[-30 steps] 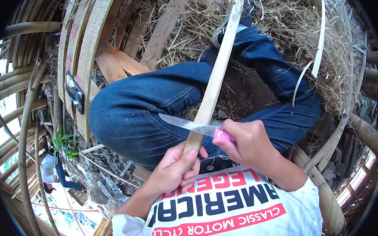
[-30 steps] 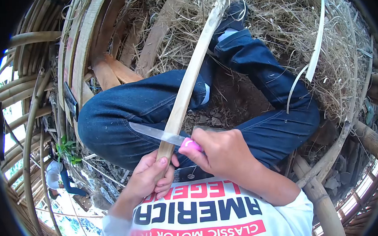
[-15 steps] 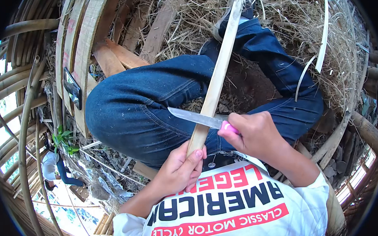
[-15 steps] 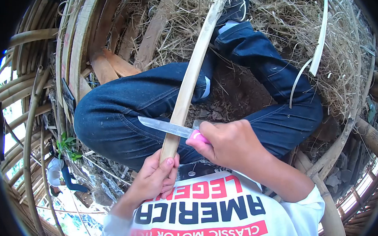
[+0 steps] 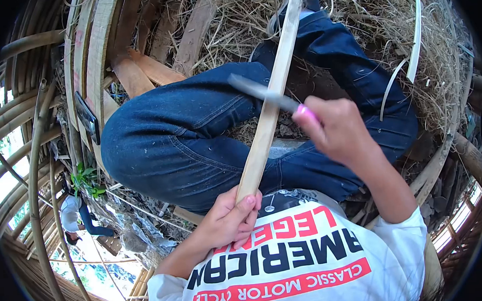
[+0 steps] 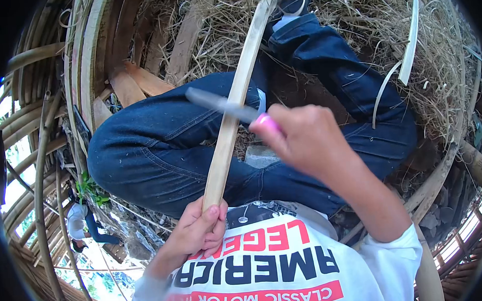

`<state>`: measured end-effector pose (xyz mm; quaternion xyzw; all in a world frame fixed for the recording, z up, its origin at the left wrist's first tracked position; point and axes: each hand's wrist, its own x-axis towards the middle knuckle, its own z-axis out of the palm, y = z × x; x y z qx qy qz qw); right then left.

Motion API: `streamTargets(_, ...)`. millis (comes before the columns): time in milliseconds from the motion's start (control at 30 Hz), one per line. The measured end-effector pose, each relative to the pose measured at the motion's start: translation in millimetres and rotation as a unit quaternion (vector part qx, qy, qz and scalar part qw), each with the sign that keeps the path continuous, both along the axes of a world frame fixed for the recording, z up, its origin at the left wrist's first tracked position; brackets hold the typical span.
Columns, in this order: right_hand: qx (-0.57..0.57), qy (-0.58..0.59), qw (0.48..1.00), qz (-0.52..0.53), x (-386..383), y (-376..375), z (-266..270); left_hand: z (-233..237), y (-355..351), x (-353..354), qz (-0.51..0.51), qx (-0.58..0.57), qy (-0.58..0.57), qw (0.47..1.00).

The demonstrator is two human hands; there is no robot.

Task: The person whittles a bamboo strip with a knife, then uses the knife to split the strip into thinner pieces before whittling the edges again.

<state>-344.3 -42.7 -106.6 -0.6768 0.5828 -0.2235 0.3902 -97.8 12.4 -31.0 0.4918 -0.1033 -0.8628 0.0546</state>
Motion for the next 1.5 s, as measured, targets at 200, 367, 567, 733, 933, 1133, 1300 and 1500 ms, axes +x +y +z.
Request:
streamTargets(200,0.027,0.028,0.999,0.001,5.8,-1.1,-5.4,-0.4,2.6,-2.0,-0.008,-0.009,-0.018,1.000)
streamTargets(367,0.019,-0.001,0.994,0.108,13.4,8.4,16.6,-1.3,3.0,-0.6,-0.008,-0.032,-0.025,0.999)
streamTargets(567,0.008,0.007,1.000,-0.009,-2.9,-6.9,-14.9,-9.8,3.1,6.8,0.031,0.029,-0.003,0.999)
streamTargets(733,0.006,-0.040,0.999,0.028,17.9,14.3,-16.4,-26.7,5.5,9.2,-0.015,-0.062,-0.024,0.998)
streamTargets(933,0.050,-0.122,0.991,-0.023,32.9,28.2,-25.3,-21.6,-3.8,-5.1,-0.185,-0.065,-0.172,0.965)
streamTargets(1133,0.017,-0.061,0.998,0.030,31.2,27.9,-8.4,-28.5,9.2,-10.3,-0.145,-0.265,-0.241,0.922)
streamTargets(1300,0.027,0.047,0.998,0.042,22.5,21.5,-10.1,-32.1,12.9,-6.7,-0.180,-0.306,-0.257,0.899)
streamTargets(1500,0.020,0.022,0.993,0.114,23.7,25.2,-0.8,-30.3,14.6,-4.5,-0.203,-0.320,-0.260,0.888)
